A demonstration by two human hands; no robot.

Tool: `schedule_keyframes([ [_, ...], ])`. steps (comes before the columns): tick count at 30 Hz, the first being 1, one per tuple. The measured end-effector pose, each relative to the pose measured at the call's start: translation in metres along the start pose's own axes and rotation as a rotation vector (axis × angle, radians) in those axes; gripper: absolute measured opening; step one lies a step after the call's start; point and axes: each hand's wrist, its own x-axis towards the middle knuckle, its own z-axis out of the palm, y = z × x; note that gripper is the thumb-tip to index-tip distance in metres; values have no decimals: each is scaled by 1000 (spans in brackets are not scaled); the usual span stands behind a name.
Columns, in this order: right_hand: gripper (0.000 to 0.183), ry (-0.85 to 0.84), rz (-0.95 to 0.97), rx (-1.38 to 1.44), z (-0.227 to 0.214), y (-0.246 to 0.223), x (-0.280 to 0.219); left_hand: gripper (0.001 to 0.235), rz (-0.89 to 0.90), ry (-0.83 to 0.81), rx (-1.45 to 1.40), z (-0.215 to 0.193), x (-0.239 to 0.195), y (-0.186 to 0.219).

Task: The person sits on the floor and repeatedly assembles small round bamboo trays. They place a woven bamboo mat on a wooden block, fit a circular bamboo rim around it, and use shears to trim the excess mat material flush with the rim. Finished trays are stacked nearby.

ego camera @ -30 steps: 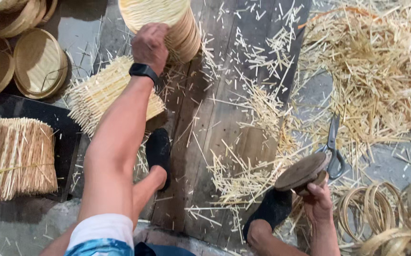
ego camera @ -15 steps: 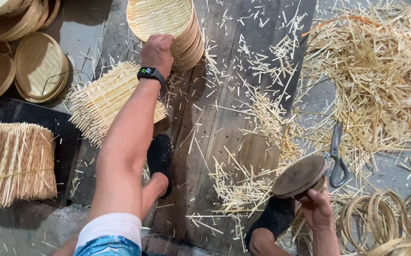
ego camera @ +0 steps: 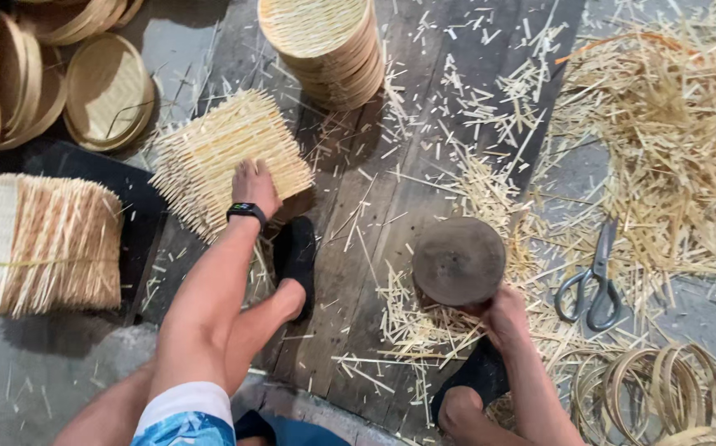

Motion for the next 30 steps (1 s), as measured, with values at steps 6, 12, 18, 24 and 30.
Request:
schedule_keyframes([
  [6,46,123,-179,-106,2,-28,-55,33,268,20,-197,7,-10,-46],
  [12,47,26,-131,-423,26,-10,-53,11,346,451,-141,-50,-17,-15],
  [18,45,23,-360,-208,8,-21,-47,7,922,415,-540,-56,-82,133],
  [24,32,-3,-226,-48,4,-31,-13,41,1253,263,-481,30,-198,231],
  [30,26,205,-369,-367,4,-25,0,46,511,243,-729,71,-164,225],
])
